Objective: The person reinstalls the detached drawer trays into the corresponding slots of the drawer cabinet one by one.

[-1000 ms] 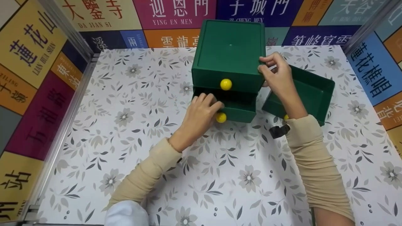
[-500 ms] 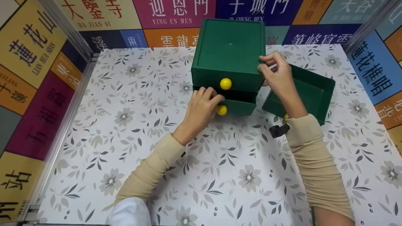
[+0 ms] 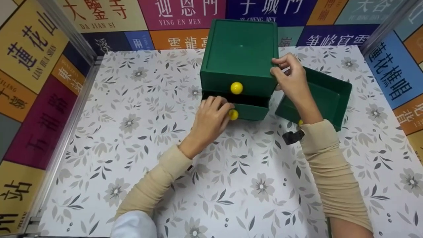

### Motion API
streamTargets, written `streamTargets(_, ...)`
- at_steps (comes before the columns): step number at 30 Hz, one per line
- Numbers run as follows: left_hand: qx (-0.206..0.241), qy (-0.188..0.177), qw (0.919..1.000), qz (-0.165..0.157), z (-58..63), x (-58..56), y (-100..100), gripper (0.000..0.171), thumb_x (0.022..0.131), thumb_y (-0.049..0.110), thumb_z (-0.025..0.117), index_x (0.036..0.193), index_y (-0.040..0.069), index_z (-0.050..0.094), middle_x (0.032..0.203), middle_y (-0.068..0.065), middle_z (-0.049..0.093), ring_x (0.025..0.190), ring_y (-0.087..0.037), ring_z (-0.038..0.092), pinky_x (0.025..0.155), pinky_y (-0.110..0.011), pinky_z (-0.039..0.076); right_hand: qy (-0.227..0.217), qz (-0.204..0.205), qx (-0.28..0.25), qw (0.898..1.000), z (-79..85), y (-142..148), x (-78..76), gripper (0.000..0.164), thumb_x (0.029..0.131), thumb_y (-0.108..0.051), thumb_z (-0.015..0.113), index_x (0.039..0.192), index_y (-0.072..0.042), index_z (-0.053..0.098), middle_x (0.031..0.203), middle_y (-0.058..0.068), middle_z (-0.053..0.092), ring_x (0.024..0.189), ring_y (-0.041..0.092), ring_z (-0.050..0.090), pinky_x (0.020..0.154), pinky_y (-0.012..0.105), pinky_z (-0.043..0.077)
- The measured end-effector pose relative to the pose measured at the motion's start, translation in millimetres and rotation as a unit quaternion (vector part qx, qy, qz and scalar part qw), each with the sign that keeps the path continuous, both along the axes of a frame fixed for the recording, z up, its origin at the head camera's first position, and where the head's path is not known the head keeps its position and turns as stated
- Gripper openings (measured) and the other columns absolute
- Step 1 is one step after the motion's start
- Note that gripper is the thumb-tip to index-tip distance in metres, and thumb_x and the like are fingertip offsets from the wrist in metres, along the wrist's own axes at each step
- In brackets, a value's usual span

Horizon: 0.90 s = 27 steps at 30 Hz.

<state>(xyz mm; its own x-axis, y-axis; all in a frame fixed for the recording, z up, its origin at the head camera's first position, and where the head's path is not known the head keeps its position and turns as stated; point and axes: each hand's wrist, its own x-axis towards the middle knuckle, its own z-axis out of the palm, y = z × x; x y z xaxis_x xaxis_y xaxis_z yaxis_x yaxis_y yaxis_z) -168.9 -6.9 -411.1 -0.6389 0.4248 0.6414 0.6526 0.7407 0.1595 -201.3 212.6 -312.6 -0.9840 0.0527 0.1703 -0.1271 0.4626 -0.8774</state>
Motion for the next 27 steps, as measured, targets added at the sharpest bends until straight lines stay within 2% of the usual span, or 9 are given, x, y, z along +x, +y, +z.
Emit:
streamTargets(2, -0.001, -0.015, 0.9999, -0.004, -3.5, 4.3, -1.0, 0.013, 0.088, 0.017, 0.051, 0.097, 0.015, 0.060, 0.090, -0.002, 0.055, 0.079, -0.019, 0.049, 0.066, -0.029, 0.037, 0.002, -0.001, 0.001, 1.000, 0.5, -0.6, 0.2, 0.021, 0.087, -0.014, 0.050, 0.105, -0.004, 0.054, 0.093, -0.007, 0.048, 0.060, 0.006, 0.045, 0.046, 0.017, 0.044)
streamTargets(5, -0.005, -0.055, 0.9984, -0.011, -9.3, 9.1, -2.2, 0.018, 0.090, 0.021, 0.050, 0.105, 0.014, 0.058, 0.089, -0.003, 0.054, 0.075, -0.019, 0.049, 0.064, -0.028, 0.040, 0.003, 0.001, -0.001, 1.000, 0.4, -0.4, -0.6, 0.020, 0.087, -0.015, 0.050, 0.104, -0.005, 0.054, 0.094, -0.006, 0.048, 0.060, 0.006, 0.045, 0.046, 0.017, 0.044)
streamTargets(8, -0.006, -0.104, 0.9944, -0.018, -13.5, 10.7, -2.4, 0.025, 0.092, 0.027, 0.050, 0.113, 0.014, 0.055, 0.092, -0.004, 0.054, 0.076, -0.018, 0.049, 0.068, -0.028, 0.044, 0.003, 0.002, -0.003, 1.000, 0.0, 0.0, -1.5, 0.020, 0.087, -0.015, 0.050, 0.104, -0.005, 0.055, 0.095, -0.005, 0.049, 0.060, 0.007, 0.045, 0.046, 0.017, 0.044)
streamTargets(11, -0.004, -0.135, 0.9906, -0.023, -16.2, 10.0, -2.2, 0.028, 0.093, 0.030, 0.049, 0.117, 0.015, 0.053, 0.096, -0.004, 0.055, 0.080, -0.018, 0.049, 0.071, -0.029, 0.045, 0.001, 0.001, -0.002, 1.000, -0.3, 0.1, -1.2, 0.020, 0.087, -0.015, 0.050, 0.104, -0.006, 0.055, 0.094, -0.005, 0.048, 0.061, 0.007, 0.045, 0.047, 0.017, 0.044)
streamTargets(27, 0.007, -0.160, 0.9870, -0.013, -18.1, -1.3, 1.5, 0.023, 0.093, 0.028, 0.048, 0.112, 0.017, 0.054, 0.095, -0.002, 0.054, 0.080, -0.018, 0.048, 0.071, -0.030, 0.043, 0.000, 0.005, -0.007, 1.000, -1.7, 0.6, -1.7, 0.021, 0.088, -0.017, 0.049, 0.105, -0.007, 0.055, 0.093, -0.006, 0.047, 0.061, 0.008, 0.045, 0.047, 0.017, 0.044)
